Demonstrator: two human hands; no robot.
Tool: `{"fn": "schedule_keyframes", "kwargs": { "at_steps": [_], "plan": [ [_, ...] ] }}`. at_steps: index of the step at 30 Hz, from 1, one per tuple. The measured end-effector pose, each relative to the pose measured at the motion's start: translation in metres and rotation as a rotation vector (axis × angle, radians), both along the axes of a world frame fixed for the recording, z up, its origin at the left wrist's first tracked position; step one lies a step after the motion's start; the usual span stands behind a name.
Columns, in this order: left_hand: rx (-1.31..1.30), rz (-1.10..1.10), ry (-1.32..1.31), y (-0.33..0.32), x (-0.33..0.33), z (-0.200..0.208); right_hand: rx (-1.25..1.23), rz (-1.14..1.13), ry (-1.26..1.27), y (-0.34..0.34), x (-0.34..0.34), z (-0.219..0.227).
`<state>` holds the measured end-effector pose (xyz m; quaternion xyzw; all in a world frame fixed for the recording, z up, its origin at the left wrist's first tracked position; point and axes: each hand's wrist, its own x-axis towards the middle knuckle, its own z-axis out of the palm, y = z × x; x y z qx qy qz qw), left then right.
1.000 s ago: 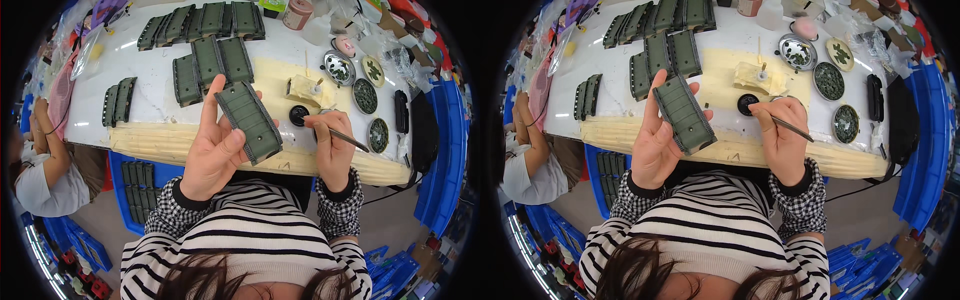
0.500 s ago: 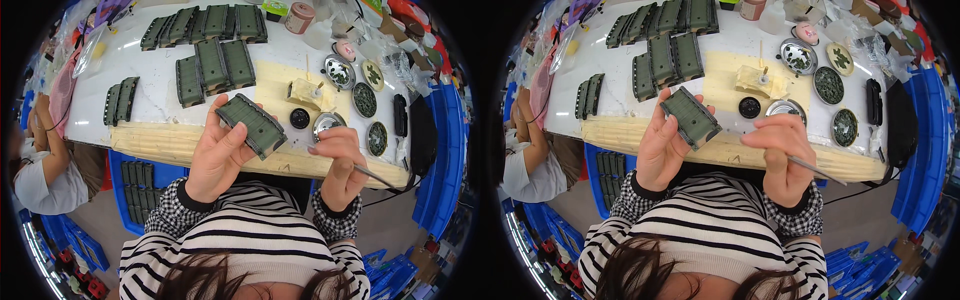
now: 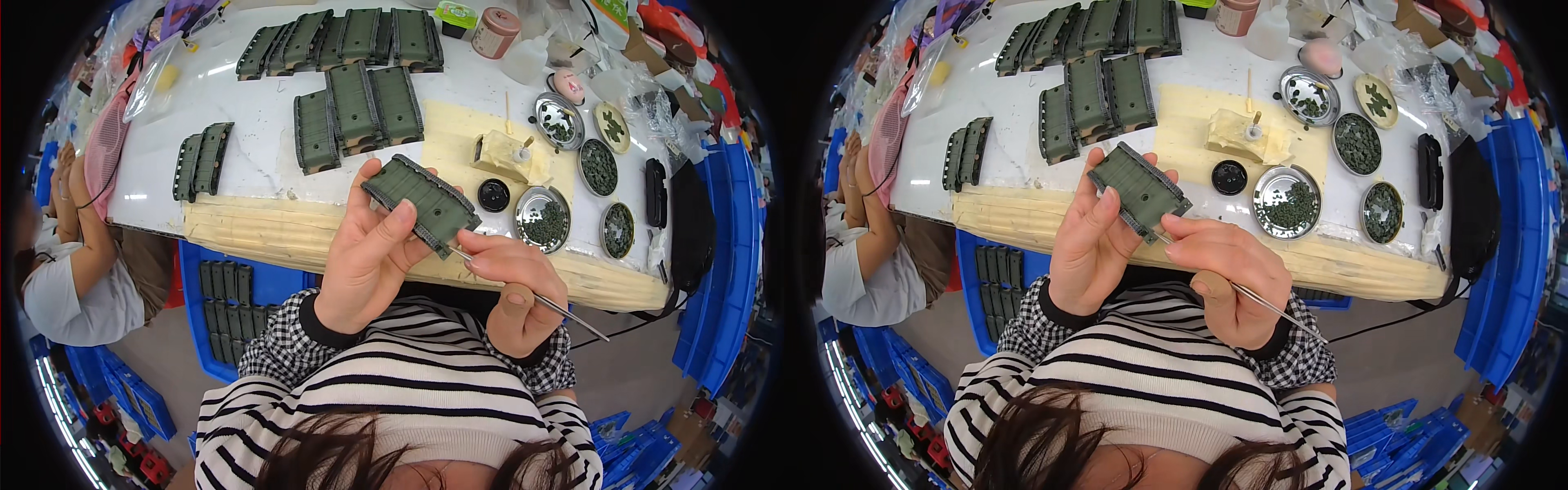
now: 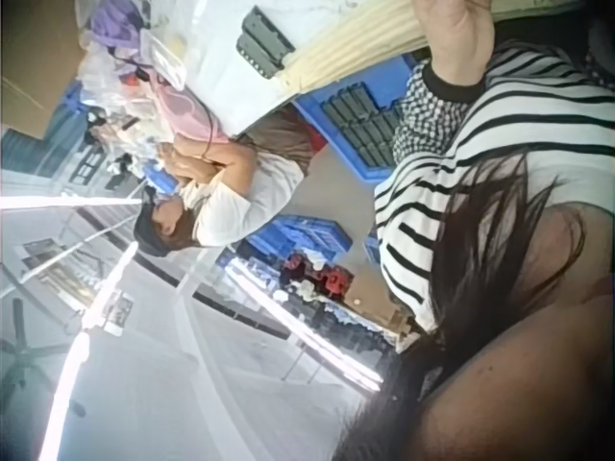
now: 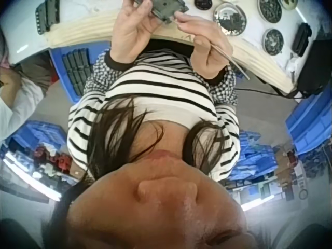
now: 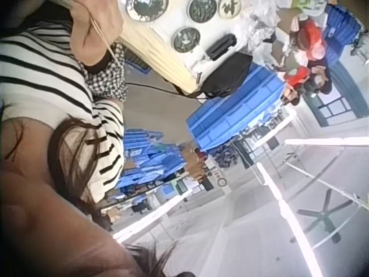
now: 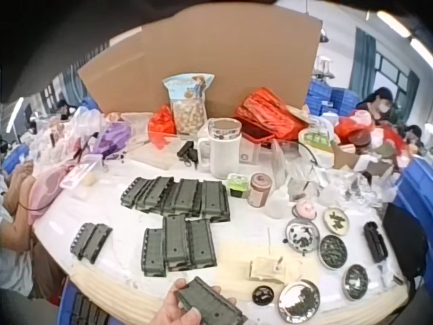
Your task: Assembling and detailing small plastic scale model tanks at a factory workbench using fine tools.
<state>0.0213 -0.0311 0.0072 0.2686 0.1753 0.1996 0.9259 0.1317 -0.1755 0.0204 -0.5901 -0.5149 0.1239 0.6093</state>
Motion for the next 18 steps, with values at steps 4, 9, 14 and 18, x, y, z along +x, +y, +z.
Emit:
{"fn": "schedule_keyframes", "kwargs": {
  "at_steps": [4, 9, 14, 18],
  "plan": [
    [-0.009, 0.007, -0.004, -0.0004, 0.0003, -0.0011, -0.018, -0.006, 0.006, -0.0007, -0.0005, 0.0005],
    [-0.004, 0.01, -0.016, -0.0006, 0.0002, -0.0016, -0.013, -0.008, -0.016, -0.0009, -0.0001, -0.0005],
    [0.006, 0.016, -0.012, -0.0014, 0.0004, -0.0017, -0.031, 0.002, -0.035, -0.0011, 0.0007, 0.0026],
    [0.011, 0.022, -0.003, -0.0024, 0.0012, 0.0004, -0.068, 0.016, -0.084, -0.0013, 0.0018, 0.0072]
  ]
}}
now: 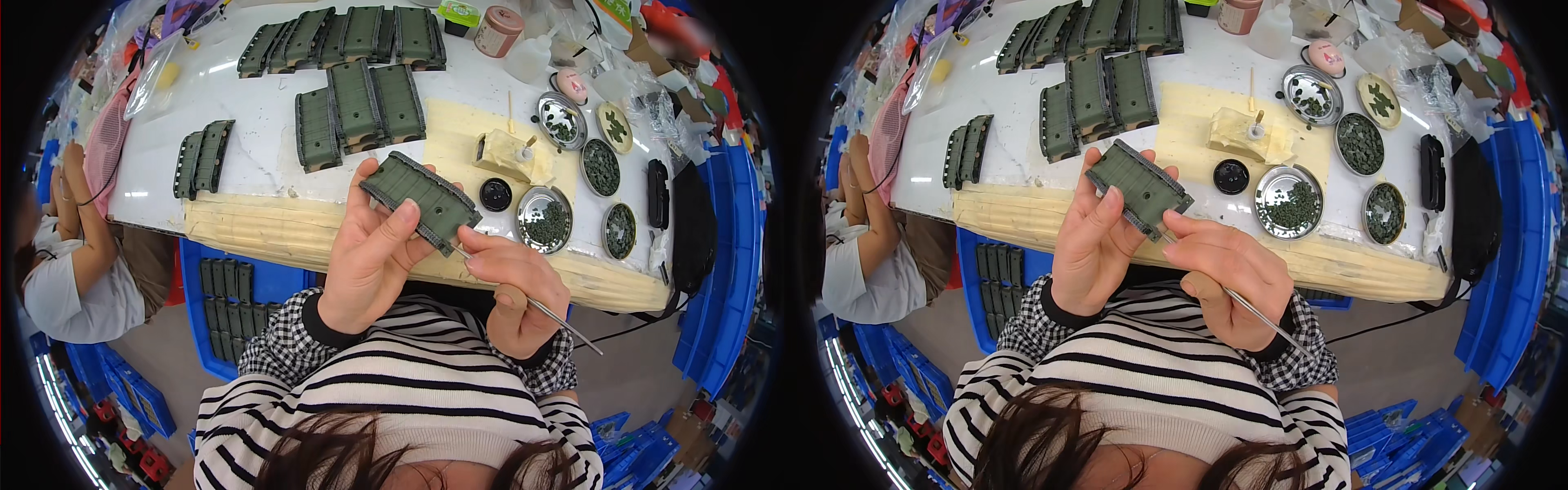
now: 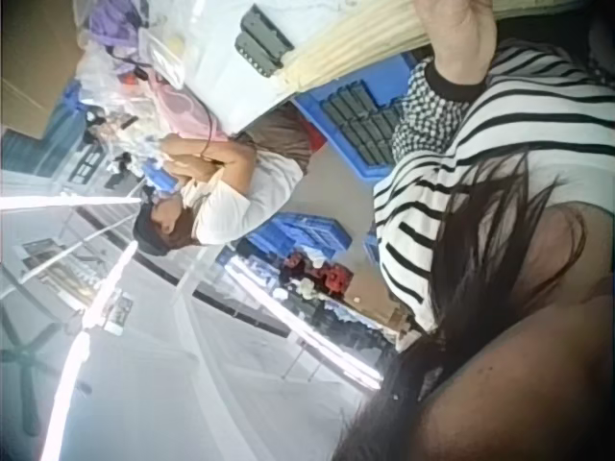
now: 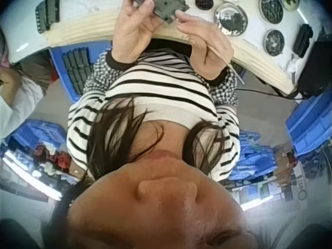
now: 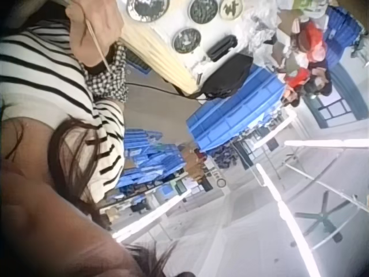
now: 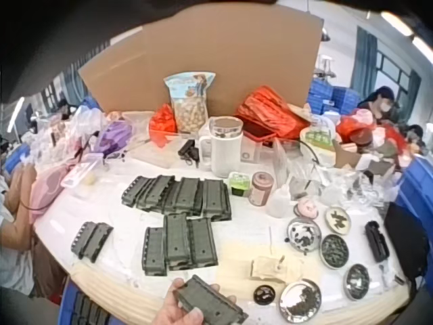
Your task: Assembling and detailing small plastic scale model tanks at a factory workbench using fine tools.
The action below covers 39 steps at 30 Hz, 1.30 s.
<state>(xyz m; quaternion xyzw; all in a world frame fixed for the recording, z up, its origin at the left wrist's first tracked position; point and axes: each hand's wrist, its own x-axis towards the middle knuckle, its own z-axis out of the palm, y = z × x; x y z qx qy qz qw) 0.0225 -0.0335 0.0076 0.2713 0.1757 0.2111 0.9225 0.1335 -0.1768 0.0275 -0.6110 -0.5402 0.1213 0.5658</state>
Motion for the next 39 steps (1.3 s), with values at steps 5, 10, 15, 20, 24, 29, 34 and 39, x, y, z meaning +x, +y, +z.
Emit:
{"fn": "schedule_keyframes", "kwargs": {
  "at_steps": [5, 10, 15, 20, 24, 29, 34, 39],
  "plan": [
    [-0.007, -0.002, -0.017, -0.0017, 0.0002, -0.0008, -0.008, 0.016, -0.036, -0.0015, 0.0005, 0.0023],
    [0.001, -0.011, -0.061, -0.0018, 0.001, -0.0011, 0.038, 0.045, -0.096, -0.0031, 0.0004, -0.0018],
    [0.023, -0.014, -0.095, -0.0018, 0.001, -0.0005, 0.048, 0.052, -0.152, -0.0028, -0.0006, 0.0019],
    [0.021, -0.015, -0.1, -0.0024, 0.0017, -0.0005, 0.027, 0.064, -0.179, -0.0026, 0.0006, 0.0073],
    [0.019, -0.012, -0.104, -0.0037, 0.0019, -0.0012, 0.04, 0.039, -0.184, -0.0034, -0.0005, 0.0044],
    [0.01, -0.008, -0.12, -0.0059, 0.0019, -0.0028, 0.058, 0.009, -0.171, -0.0039, -0.0029, 0.0003],
    [-0.002, -0.007, -0.136, -0.0068, 0.0017, -0.0045, 0.055, 0.004, -0.18, -0.0045, -0.0034, 0.0004],
    [0.0, 0.0, -0.145, -0.0085, 0.0023, -0.005, 0.064, -0.003, -0.184, -0.005, -0.0038, -0.001]
  ]
}}
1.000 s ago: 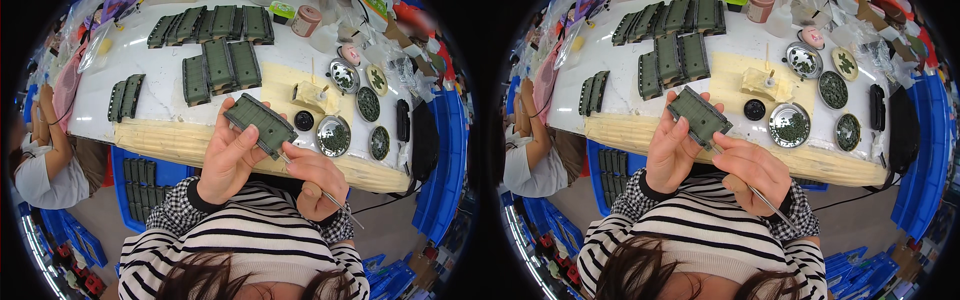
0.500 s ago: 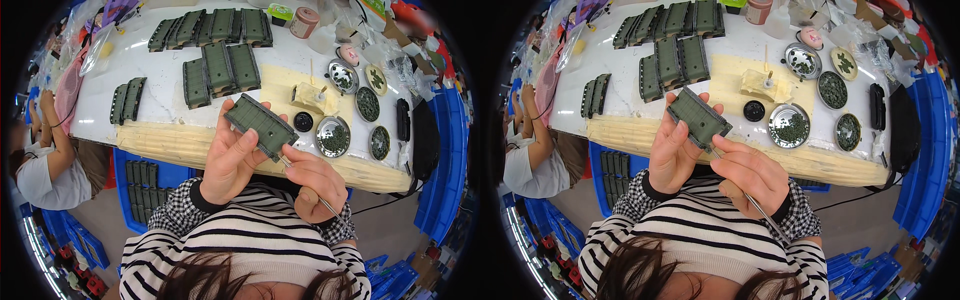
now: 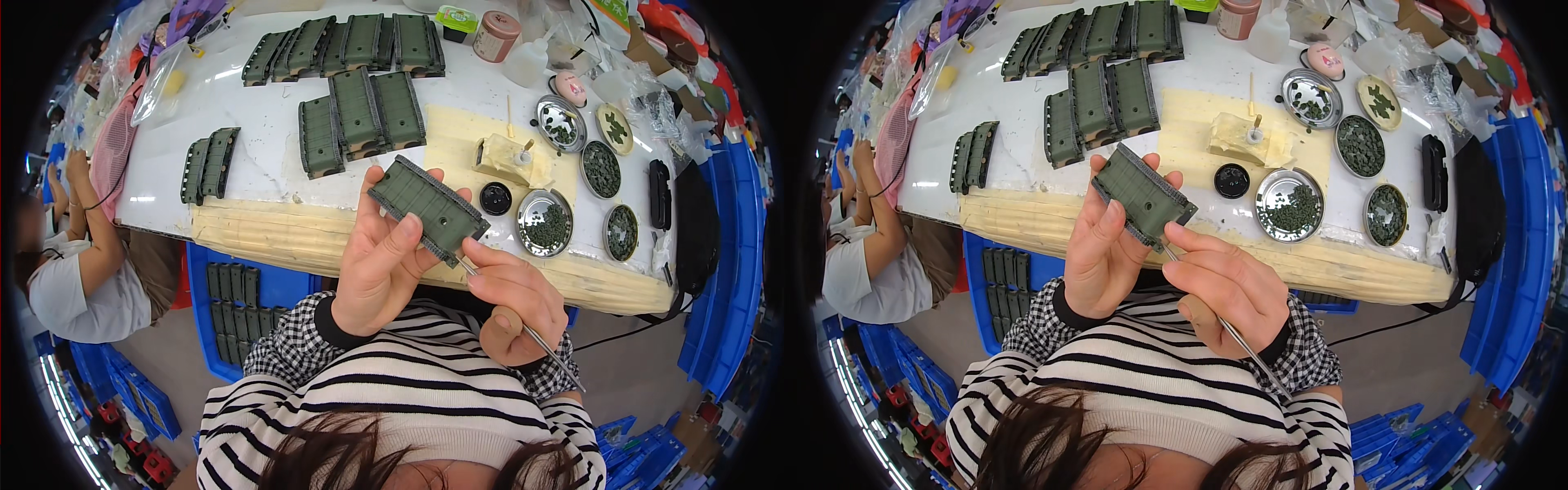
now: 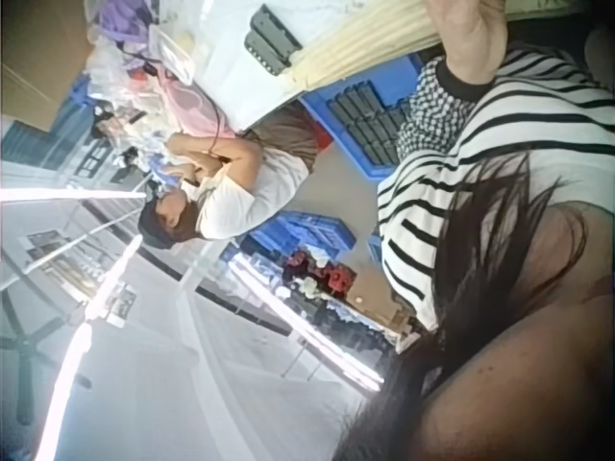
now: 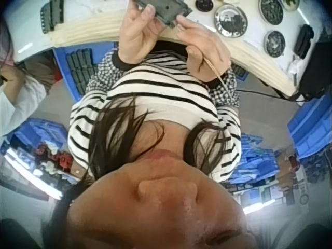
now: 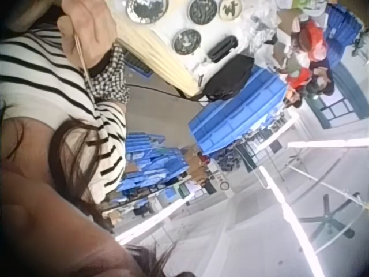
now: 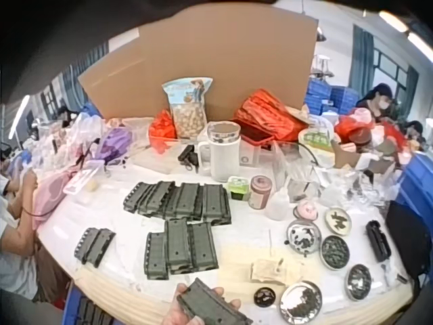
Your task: Assembling and detailing small plastic scale model tanks at a factory workbench using fine tools.
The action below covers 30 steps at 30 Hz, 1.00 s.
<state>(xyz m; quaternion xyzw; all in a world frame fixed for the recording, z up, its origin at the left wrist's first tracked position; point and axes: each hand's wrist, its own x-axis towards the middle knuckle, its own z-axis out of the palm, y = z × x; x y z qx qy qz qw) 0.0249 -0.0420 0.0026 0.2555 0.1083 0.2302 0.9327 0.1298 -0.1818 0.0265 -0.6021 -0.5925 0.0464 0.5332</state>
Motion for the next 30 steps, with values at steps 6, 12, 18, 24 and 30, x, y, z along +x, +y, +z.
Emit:
{"fn": "schedule_keyframes", "kwargs": {
  "at_steps": [6, 12, 18, 24, 30],
  "plan": [
    [-0.004, -0.014, 0.029, 0.001, -0.001, 0.001, 0.066, 0.005, 0.139, 0.0, 0.001, -0.008],
    [-0.228, -0.09, 0.163, 0.016, 0.003, 0.008, 0.324, -0.026, 0.463, -0.004, 0.001, -0.015],
    [-0.494, -0.086, 0.14, 0.024, 0.016, 0.023, 0.259, -0.158, 0.377, 0.0, -0.005, -0.015],
    [-0.498, -0.089, 0.119, 0.025, 0.02, 0.023, 0.233, -0.089, 0.287, -0.002, -0.005, -0.017],
    [-0.468, -0.1, 0.1, 0.023, 0.019, 0.024, 0.222, -0.069, 0.269, 0.0, -0.004, -0.015]
  ]
}}
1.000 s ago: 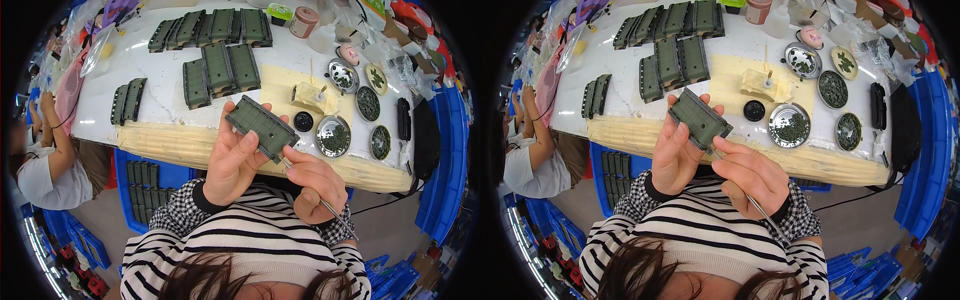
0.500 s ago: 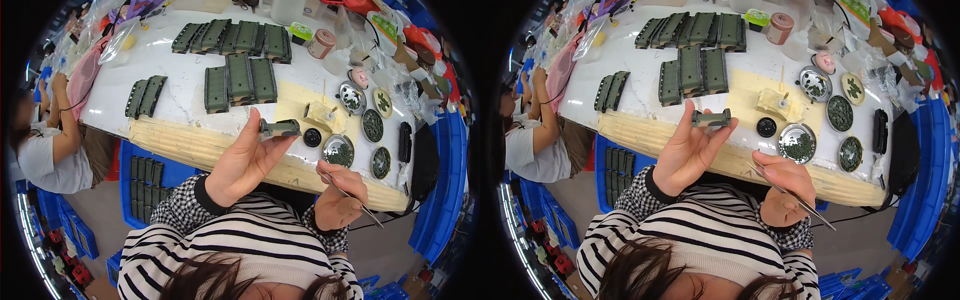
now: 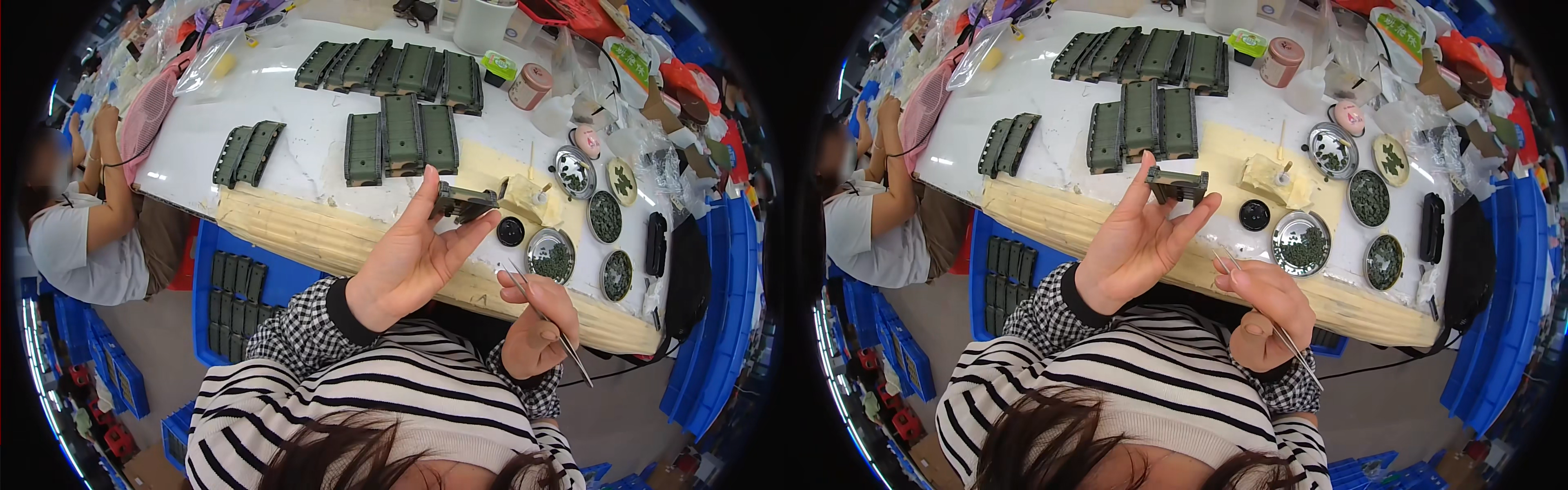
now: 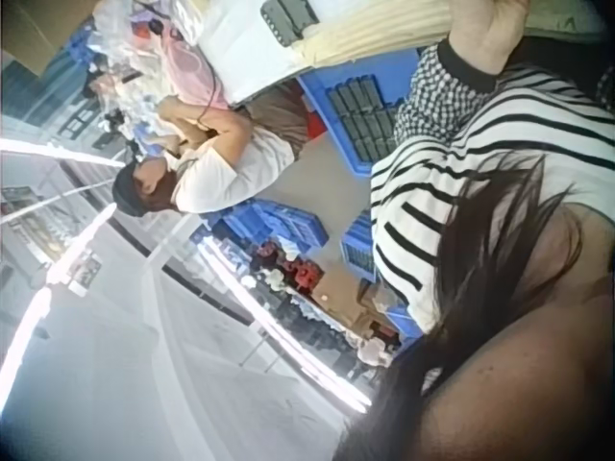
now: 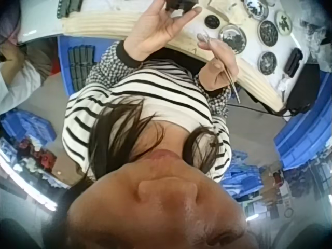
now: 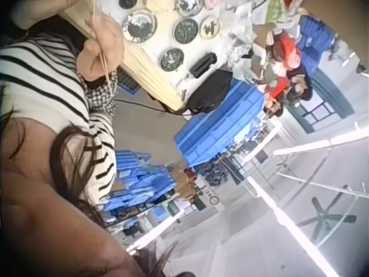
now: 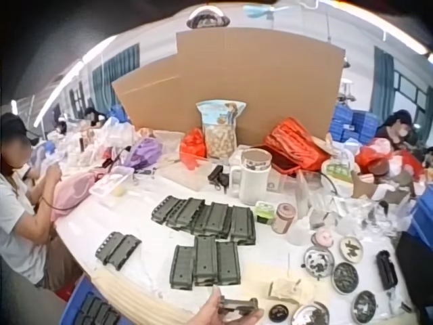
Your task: Assembling and detailing small plastic scale model tanks at a factory workbench using fine tools.
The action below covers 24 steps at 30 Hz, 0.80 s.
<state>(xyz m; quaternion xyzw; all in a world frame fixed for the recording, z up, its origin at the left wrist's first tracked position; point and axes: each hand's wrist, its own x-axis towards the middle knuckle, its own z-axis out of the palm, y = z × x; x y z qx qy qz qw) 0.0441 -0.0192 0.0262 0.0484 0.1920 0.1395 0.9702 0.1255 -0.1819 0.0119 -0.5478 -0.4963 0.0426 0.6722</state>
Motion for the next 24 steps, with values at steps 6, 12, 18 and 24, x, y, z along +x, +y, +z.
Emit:
{"fn": "schedule_keyframes", "kwargs": {
  "at_steps": [6, 12, 18, 24],
  "plan": [
    [-0.038, -0.016, 0.017, -0.001, 0.0, -0.001, -0.037, -0.021, -0.048, 0.001, 0.0, 0.0],
    [0.082, -0.04, 0.071, -0.005, -0.001, 0.003, -0.202, -0.109, -0.345, 0.001, 0.01, 0.023],
    [0.208, -0.104, 0.13, -0.01, -0.006, 0.005, -0.266, -0.106, -0.793, 0.006, 0.029, 0.051],
    [0.243, -0.094, 0.158, -0.01, -0.006, 0.009, -0.265, -0.101, -0.851, 0.012, 0.033, 0.054]
  ]
}}
